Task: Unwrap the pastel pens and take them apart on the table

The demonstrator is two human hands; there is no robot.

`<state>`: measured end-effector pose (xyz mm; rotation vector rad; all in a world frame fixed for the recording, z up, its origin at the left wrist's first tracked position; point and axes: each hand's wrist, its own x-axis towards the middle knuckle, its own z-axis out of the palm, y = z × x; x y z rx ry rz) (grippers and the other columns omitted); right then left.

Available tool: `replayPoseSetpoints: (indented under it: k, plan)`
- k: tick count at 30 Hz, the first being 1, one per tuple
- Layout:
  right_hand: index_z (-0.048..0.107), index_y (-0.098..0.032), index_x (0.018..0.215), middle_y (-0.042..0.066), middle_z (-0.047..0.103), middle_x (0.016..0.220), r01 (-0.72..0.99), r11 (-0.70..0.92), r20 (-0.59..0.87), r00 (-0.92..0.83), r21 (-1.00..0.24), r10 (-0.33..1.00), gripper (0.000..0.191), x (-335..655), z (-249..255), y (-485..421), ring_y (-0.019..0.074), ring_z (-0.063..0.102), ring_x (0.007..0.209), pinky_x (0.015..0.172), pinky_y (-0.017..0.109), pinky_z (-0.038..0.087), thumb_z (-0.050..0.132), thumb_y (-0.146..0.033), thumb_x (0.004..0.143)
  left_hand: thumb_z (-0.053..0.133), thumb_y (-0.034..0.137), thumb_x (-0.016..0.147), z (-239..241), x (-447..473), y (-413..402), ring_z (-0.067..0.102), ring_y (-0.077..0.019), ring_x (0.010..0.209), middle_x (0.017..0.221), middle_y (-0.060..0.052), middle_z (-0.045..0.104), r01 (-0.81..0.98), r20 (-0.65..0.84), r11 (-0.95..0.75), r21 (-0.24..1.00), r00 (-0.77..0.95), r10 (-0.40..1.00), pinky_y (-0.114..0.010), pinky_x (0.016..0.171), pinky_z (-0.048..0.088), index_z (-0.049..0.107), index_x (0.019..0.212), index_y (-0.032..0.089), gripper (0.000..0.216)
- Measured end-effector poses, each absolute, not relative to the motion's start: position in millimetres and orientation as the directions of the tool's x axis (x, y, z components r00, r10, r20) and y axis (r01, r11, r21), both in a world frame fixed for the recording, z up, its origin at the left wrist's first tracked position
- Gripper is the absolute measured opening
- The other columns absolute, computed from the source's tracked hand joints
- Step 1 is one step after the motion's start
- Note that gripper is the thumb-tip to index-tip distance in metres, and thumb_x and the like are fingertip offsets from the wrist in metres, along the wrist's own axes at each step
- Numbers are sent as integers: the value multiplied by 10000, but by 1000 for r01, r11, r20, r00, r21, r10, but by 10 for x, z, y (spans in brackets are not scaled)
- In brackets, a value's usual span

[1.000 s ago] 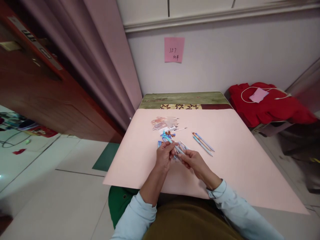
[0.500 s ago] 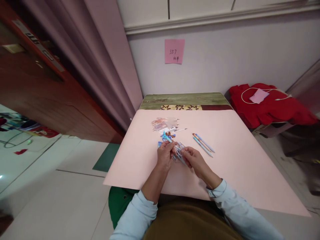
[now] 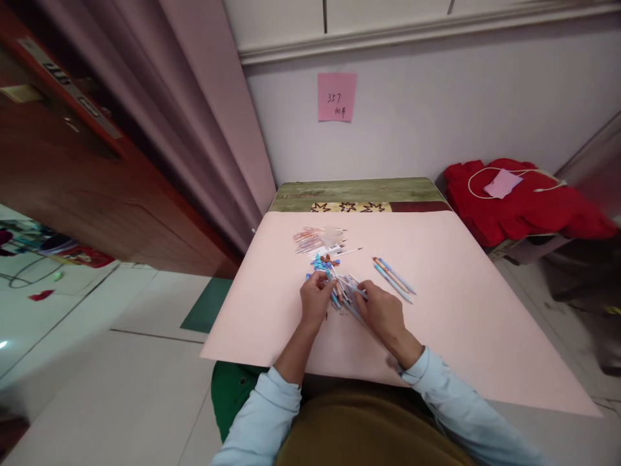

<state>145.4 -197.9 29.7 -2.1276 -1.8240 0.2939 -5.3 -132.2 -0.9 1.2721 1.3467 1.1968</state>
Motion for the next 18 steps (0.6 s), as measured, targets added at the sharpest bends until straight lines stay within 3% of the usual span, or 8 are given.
replayPoseSetpoints:
  k: [8, 18]
  plan:
    - [639, -219, 909, 37, 706, 784, 952, -170, 36, 185, -256, 982, 239, 1583, 414, -2226, 159, 602, 616, 538, 269, 203, 506, -418, 915, 712, 289, 680, -14, -161, -1271, 581, -120, 619, 719, 9, 648, 213, 22, 10, 977, -145, 989, -236, 630, 456, 643, 958, 168, 312]
    - [703, -228, 922, 54, 678, 907, 941, -70, 207, 145, -332, 968, 316, 1372, 260, -1989, 155, 600, 761, 568, 267, 246, 491, -462, 938, 704, 336, 734, 62, -78, -1378, 625, -190, 666, 651, 5, 635, 605, 71, -17, 796, -66, 995, -284, 671, 424, 609, 1100, 183, 408]
